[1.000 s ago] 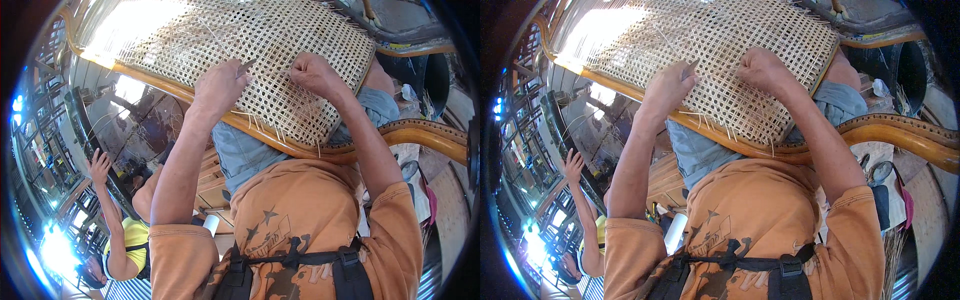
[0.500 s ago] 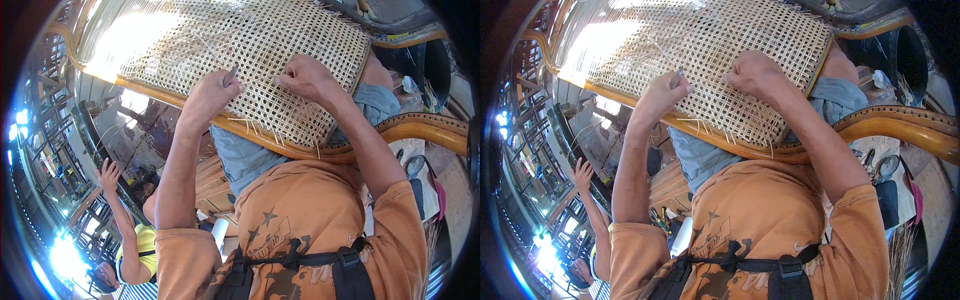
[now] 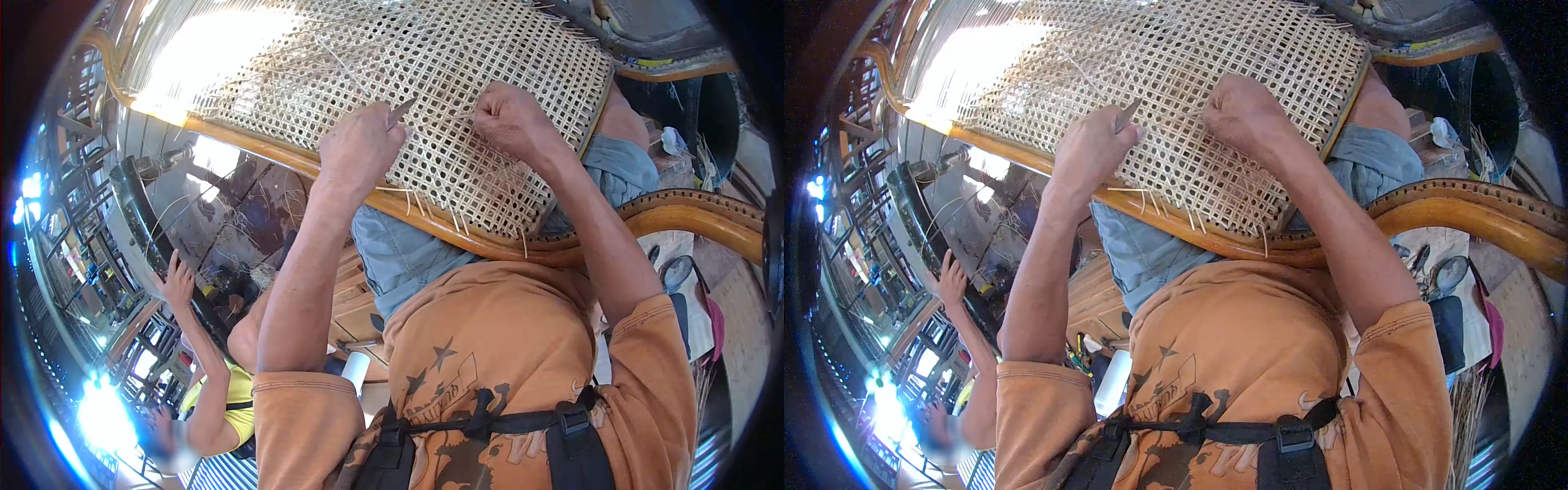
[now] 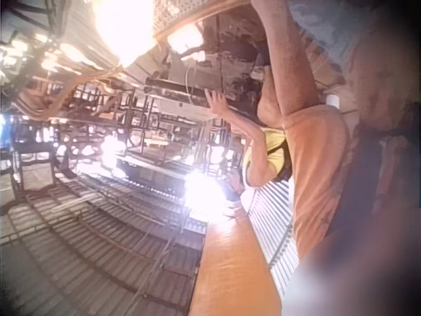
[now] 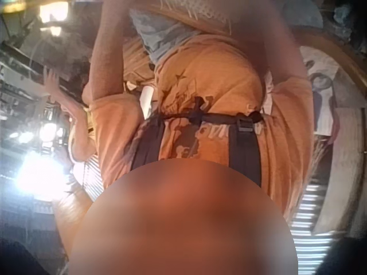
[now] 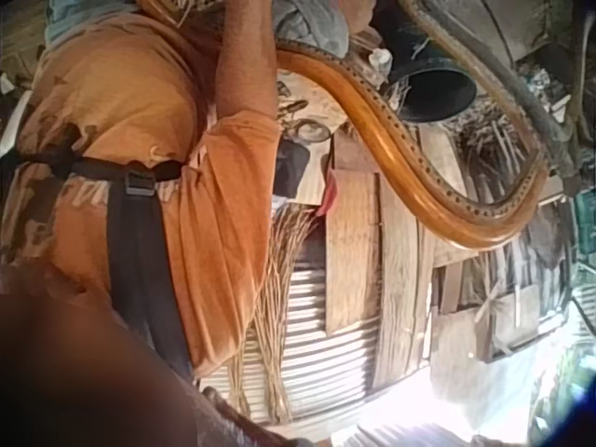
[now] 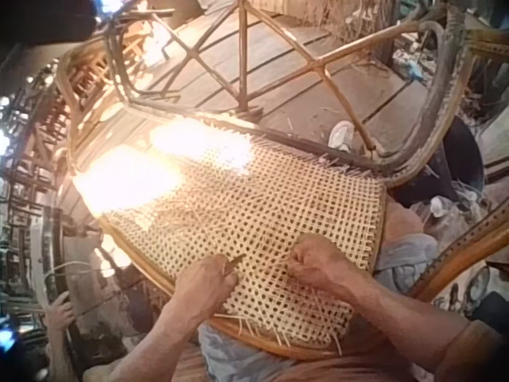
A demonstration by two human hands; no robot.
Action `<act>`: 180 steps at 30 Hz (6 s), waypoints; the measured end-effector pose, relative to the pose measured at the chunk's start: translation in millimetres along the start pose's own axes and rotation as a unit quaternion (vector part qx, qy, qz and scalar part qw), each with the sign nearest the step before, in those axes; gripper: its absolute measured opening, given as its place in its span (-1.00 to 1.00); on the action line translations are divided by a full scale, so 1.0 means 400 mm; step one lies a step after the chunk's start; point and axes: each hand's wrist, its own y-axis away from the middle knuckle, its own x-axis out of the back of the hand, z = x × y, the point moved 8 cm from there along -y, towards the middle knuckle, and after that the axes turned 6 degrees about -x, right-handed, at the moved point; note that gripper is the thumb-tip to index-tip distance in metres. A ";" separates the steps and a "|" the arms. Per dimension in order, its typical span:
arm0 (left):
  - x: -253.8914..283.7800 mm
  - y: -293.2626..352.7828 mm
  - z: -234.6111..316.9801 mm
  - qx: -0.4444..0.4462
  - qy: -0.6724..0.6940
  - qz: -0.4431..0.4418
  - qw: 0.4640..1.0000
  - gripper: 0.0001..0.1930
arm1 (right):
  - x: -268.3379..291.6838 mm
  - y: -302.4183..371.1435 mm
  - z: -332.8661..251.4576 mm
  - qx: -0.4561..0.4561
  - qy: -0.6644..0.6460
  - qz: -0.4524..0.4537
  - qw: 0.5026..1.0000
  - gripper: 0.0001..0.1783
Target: Repairing the woven cane backing of a wooden chair using a small knife and reed materials.
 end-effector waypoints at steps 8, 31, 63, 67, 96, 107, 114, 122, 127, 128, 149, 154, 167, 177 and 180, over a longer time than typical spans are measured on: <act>-0.006 -0.024 -0.002 -0.060 -0.032 -0.088 0.994 -0.67 | 0.036 0.015 -0.071 0.017 0.126 0.050 0.991 -0.72; 0.084 0.221 -0.328 0.088 0.273 0.036 0.957 -0.86 | -0.047 0.000 -0.221 0.175 0.046 0.120 0.976 -0.94; 0.059 -0.007 0.008 -0.103 -0.209 -0.149 0.961 -0.75 | -0.077 0.036 -0.171 -0.079 0.058 -0.030 0.995 -0.77; 0.076 -0.008 0.046 -0.085 -0.236 -0.185 0.950 -0.80 | -0.083 0.035 -0.164 -0.080 0.079 -0.005 0.994 -0.76; 0.185 0.062 -0.044 -0.104 -0.198 -0.086 0.971 -0.65 | -0.127 0.015 -0.248 -0.041 -0.039 -0.062 0.996 -0.71; 0.048 -0.016 0.049 -0.143 -0.294 -0.228 0.917 -0.79 | -0.135 0.020 -0.194 -0.074 0.083 -0.021 0.994 -0.80; 0.022 -0.010 0.051 -0.203 -0.292 -0.196 0.914 -0.79 | -0.146 0.024 -0.197 -0.068 0.122 -0.037 0.990 -0.80; 0.018 0.006 -0.015 -0.192 -0.223 -0.139 0.946 -0.79 | -0.150 0.041 -0.223 -0.019 0.182 -0.016 0.983 -0.81; 0.063 0.002 0.008 -0.087 -0.224 -0.177 0.955 -0.73 | -0.169 0.033 -0.234 0.041 0.251 0.063 0.965 -0.87; 0.071 -0.002 0.009 -0.103 -0.235 -0.163 0.953 -0.73 | -0.171 0.031 -0.231 0.044 0.249 0.063 0.965 -0.87; 0.086 0.032 -0.029 -0.097 -0.293 -0.171 0.936 -0.79 | -0.168 0.021 -0.225 -0.061 0.026 -0.028 0.997 -0.73; 0.088 0.020 0.026 -0.087 -0.293 -0.212 0.928 -0.81 | -0.167 0.017 -0.218 -0.105 0.029 -0.053 0.993 -0.74; 0.061 0.011 -0.039 -0.102 -0.229 -0.134 0.959 -0.74 | -0.185 0.013 -0.238 -0.017 0.131 -0.001 0.991 -0.80; 0.141 0.072 -0.149 0.014 -0.176 -0.076 0.981 -0.57 | -0.146 0.042 -0.247 0.089 0.155 0.130 0.975 -0.80; 0.140 0.118 -0.220 0.035 -0.107 -0.004 0.994 -0.53 | -0.115 0.042 -0.209 0.077 0.090 0.123 0.985 -0.76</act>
